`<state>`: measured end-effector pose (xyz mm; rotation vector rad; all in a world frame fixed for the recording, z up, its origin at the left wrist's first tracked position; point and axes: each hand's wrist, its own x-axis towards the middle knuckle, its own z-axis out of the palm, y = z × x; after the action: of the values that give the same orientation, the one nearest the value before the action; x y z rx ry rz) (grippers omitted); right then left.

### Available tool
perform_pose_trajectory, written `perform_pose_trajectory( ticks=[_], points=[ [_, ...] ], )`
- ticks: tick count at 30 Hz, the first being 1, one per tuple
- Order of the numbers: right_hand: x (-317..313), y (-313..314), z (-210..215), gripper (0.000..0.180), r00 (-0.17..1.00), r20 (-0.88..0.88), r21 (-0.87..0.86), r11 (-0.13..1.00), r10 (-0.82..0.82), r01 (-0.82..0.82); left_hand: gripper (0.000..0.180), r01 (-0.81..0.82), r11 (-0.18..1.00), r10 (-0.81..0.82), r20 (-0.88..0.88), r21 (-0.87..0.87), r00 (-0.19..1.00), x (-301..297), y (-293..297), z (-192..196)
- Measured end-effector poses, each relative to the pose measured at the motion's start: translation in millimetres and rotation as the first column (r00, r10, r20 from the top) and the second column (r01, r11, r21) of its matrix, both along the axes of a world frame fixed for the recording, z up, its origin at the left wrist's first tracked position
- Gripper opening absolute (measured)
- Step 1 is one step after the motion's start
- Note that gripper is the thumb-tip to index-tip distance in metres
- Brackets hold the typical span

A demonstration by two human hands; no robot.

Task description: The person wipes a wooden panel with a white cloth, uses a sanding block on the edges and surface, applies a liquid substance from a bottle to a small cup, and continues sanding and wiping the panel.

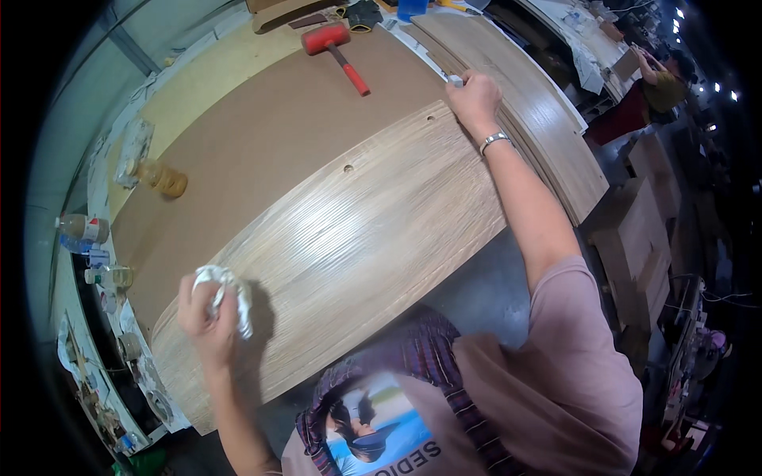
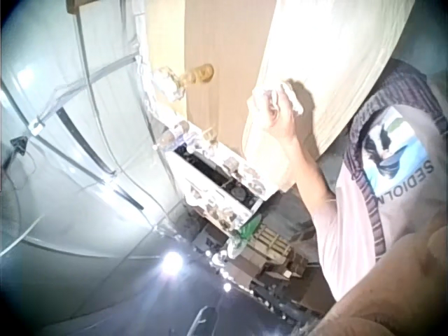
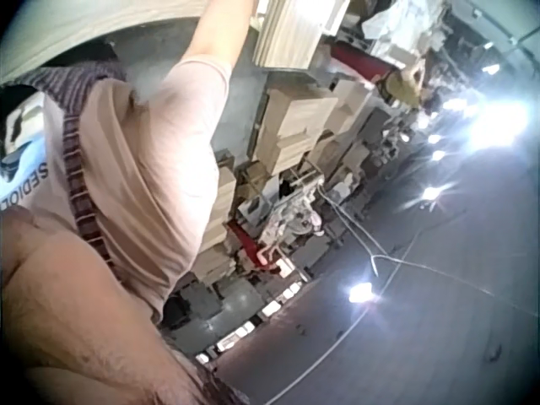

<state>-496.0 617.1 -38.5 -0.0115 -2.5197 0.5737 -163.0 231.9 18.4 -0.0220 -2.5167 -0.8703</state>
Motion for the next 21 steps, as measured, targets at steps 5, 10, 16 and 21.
perform_pose_trajectory(
  ticks=[5, 10, 16, 21],
  points=[
    [9.3, -8.9, -2.8, 0.023, 0.979, 0.033, -0.255, 0.949, 0.201, -0.186, 0.011, 0.007, 0.999, -0.008, 0.019, 0.034, 1.0, -43.5, 34.0, -25.9],
    [11.7, 11.0, 2.2, 0.02, 0.981, -0.014, -0.507, 0.845, 0.191, -0.172, 0.012, -0.082, 0.995, 0.076, 0.097, 0.062, 0.992, -55.2, 43.5, -22.4],
    [67.6, 10.3, -18.8, 0.01, 0.946, -0.042, -0.86, 0.471, 0.322, -0.198, 0.034, -0.038, 0.967, 0.065, 0.102, -0.252, 0.993, -83.3, 52.4, -16.6],
    [62.0, 17.9, -12.2, 0.015, 0.962, -0.089, -0.881, 0.43, 0.26, -0.198, 0.025, 0.166, 0.921, -0.133, 0.115, -0.352, 0.984, -164.1, 96.7, -47.6]
  ],
)
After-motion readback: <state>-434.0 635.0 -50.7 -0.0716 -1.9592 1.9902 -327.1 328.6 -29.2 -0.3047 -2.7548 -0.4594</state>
